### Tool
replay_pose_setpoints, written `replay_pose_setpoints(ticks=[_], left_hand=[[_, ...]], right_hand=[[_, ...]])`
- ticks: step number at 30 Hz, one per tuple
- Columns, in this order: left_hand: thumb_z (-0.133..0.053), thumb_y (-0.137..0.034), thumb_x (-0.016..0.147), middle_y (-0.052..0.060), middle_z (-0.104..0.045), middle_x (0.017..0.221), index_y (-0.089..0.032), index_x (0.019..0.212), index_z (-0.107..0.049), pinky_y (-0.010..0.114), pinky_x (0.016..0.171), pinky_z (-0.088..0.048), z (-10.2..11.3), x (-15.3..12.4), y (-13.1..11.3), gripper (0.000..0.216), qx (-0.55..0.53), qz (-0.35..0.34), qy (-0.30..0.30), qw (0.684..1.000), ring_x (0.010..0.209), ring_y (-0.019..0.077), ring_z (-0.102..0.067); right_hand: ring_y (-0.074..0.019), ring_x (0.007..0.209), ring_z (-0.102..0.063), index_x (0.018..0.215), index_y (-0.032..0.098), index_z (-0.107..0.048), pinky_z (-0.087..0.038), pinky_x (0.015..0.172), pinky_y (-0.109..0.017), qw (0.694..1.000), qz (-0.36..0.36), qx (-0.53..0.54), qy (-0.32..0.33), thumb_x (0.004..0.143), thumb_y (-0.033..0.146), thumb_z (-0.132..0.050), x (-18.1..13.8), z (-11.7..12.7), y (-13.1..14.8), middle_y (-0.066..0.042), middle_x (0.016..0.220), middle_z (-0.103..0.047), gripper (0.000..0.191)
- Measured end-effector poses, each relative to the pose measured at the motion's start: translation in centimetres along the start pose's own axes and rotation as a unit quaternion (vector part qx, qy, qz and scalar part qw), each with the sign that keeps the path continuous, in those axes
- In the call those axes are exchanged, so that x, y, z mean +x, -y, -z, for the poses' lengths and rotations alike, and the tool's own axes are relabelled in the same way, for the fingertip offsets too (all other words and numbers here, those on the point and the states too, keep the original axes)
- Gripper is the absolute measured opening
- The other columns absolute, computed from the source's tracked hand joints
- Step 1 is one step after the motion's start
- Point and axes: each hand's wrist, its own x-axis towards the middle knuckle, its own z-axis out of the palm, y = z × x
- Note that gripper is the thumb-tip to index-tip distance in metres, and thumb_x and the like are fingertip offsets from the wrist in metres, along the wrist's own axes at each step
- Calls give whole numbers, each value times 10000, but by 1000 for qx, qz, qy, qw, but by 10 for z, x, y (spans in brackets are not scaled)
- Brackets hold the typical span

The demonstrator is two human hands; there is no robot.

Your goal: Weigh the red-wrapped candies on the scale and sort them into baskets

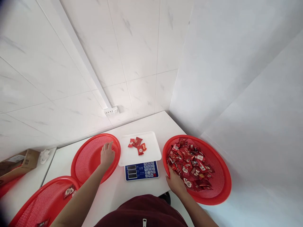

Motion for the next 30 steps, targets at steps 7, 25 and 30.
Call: replay_pose_setpoints(ticks=[7,25,30], left_hand=[[-408,-353,853,92,-156,1499,-239,1361,-306,428,1081,-173,-50,21,-54,530,-19,-81,217,973,1377,268,-72],[-523,-161,759,70,-523,1087,-227,1096,-562,271,759,-455,-85,32,-100,346,-156,-27,158,975,917,166,-564],[-495,-190,802,72,-531,1102,-196,1098,-543,245,733,-477,-60,33,-72,300,-202,46,44,977,812,120,-595]], right_hand=[[-257,1162,-502,1405,90,-222,-367,926,-342,1000,5,5,-1,827,184,-358,1,0,0,-161,1349,-443,601],[-245,1150,-508,1406,122,-238,-365,926,-338,1000,12,3,2,819,189,-375,-2,-4,-10,-145,1333,-464,606],[-243,1148,-510,1404,123,-238,-367,920,-337,1000,19,-2,2,817,191,-370,-2,-3,-10,-149,1320,-475,606]])
